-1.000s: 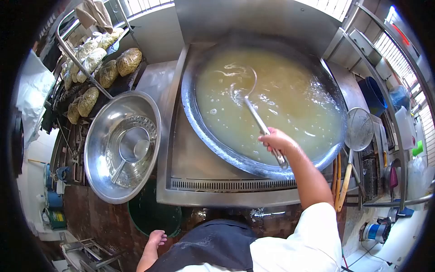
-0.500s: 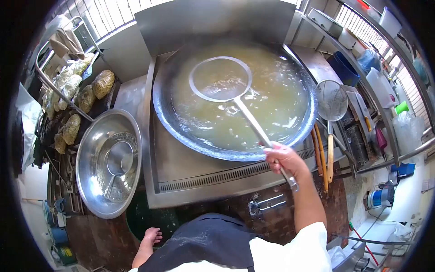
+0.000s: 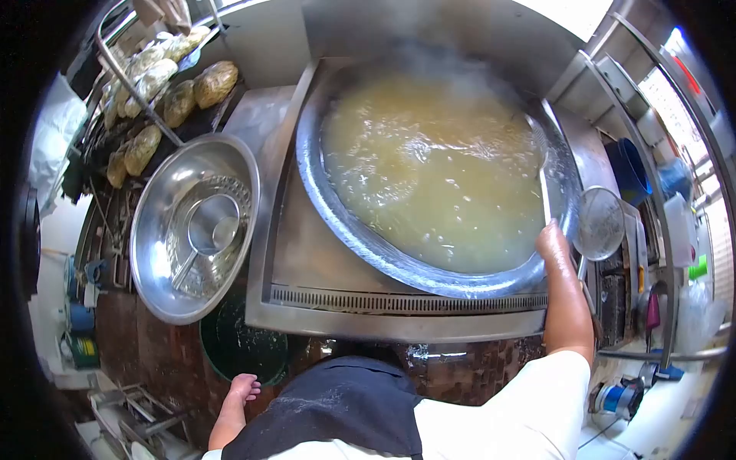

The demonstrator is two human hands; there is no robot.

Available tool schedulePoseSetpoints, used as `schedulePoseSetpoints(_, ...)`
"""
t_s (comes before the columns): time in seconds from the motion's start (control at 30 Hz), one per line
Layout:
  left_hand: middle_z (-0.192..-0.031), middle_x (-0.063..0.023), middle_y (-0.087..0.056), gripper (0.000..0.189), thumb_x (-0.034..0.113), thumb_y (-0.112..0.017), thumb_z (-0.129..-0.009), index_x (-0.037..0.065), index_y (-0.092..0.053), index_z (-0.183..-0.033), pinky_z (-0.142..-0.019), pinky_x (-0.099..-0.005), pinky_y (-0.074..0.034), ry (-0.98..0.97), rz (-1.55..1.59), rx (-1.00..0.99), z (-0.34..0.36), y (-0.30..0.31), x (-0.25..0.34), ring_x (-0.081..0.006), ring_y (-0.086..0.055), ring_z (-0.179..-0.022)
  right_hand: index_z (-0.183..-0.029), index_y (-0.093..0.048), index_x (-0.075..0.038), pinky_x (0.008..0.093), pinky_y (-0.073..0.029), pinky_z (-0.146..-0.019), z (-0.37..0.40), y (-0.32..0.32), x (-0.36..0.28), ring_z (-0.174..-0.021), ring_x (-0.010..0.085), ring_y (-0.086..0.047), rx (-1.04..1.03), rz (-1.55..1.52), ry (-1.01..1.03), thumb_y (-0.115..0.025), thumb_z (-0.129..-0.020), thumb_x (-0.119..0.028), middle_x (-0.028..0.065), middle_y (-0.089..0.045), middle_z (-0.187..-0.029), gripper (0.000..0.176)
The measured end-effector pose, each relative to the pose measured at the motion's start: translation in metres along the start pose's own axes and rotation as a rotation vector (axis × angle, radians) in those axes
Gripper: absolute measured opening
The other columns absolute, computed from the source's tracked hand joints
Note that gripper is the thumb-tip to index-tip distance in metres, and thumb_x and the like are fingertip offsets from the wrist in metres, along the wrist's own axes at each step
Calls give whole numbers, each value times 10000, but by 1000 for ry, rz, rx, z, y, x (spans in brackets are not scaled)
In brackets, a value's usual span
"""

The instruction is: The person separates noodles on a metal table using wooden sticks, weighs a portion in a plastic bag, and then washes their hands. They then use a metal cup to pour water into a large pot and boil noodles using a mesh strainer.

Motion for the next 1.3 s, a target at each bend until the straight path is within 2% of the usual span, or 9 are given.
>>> schedulePoseSetpoints(0.13,-854,-10,-648,215,250,-557,-945,116,-610,-1105,-563,-320,-483,78,26,23,10,-6,-37,-134,-614,-681,-1263,-450,61,458,-553,-786,19,-33,-76,-922,400,-685,-159,105,117,-552,-836,-76,288,-658,-1017,460)
schedulePoseSetpoints(0.3,-855,-10,-649,213,259,-559,-948,121,-605,-1104,-565,-317,-482,106,65,-6,6,-21,-62,-129,-609,-677,-1224,-455,58,398,-537,-515,64,-27,-140,-559,268,-660,-440,-177,125,-587,-788,-58,224,-636,-854,470)
schedulePoseSetpoints(0.57,-860,-12,-651,228,260,-556,-943,114,-618,-1107,-542,-303,-476,8,62,-32,-12,-24,-44,-125,-604,-669,-1213,-497,12,309,-476,-447,139,-5,-204,-493,157,-569,-589,-299,282,-657,-794,-109,83,-573,-714,464)
schedulePoseSetpoints(0.63,-869,-15,-655,229,259,-559,-941,114,-623,-1106,-550,-303,-479,-38,58,-24,-10,-19,-37,-128,-606,-676,-1076,-514,-26,279,-450,-446,167,-13,-212,-480,119,-520,-789,-632,224,-663,-821,-144,26,-535,-697,318)
schedulePoseSetpoints(0.8,-881,-20,-663,231,261,-563,-940,116,-617,-1111,-564,-305,-486,-91,49,-7,-5,5,-44,-133,-613,-694,-1301,-495,-41,225,-367,-375,251,-17,-215,-444,64,-453,-1103,-1209,82,-642,-891,-124,-36,-463,-651,442)
schedulePoseSetpoints(0.9,-889,-24,-666,232,263,-564,-941,115,-614,-1112,-574,-307,-491,-99,47,3,-8,27,-66,-135,-621,-704,-1291,-497,-52,218,-349,-379,301,-15,-228,-437,63,-439,-1184,-1460,24,-642,-907,-151,-40,-458,-655,423)
schedulePoseSetpoints(1.03,-899,-35,-672,234,268,-559,-943,116,-615,-1111,-592,-319,-499,-120,155,9,-19,56,-114,-145,-634,-713,-1260,-508,-59,218,-345,-387,362,-6,-251,-437,62,-438,-1100,-1498,75,-658,-891,-157,-38,-466,-651,410)
schedulePoseSetpoints(1.1,-981,-60,-666,304,277,-533,-960,100,-575,-1204,-639,-345,-521,-128,179,-26,-30,66,-151,-179,-645,-782,-1239,-508,-66,220,-350,-391,391,4,-262,-436,61,-437,-872,-1373,180,-676,-870,-163,-33,-479,-645,417)
schedulePoseSetpoints(1.3,-938,-56,-674,298,299,-570,-939,110,-601,-1167,-635,-361,-516,-58,364,-98,-82,113,-331,-174,-644,-765,-1269,-487,-68,210,-351,-370,525,38,-309,-436,41,-441,-715,-1286,267,-664,-887,-181,-38,-482,-637,436)
Point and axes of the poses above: each hand's wrist, its own z-axis away from the middle knuckle, its own y-axis out of the back of the hand, x = y × z, the point moved 9 cm from there along -z, towards the middle knuckle
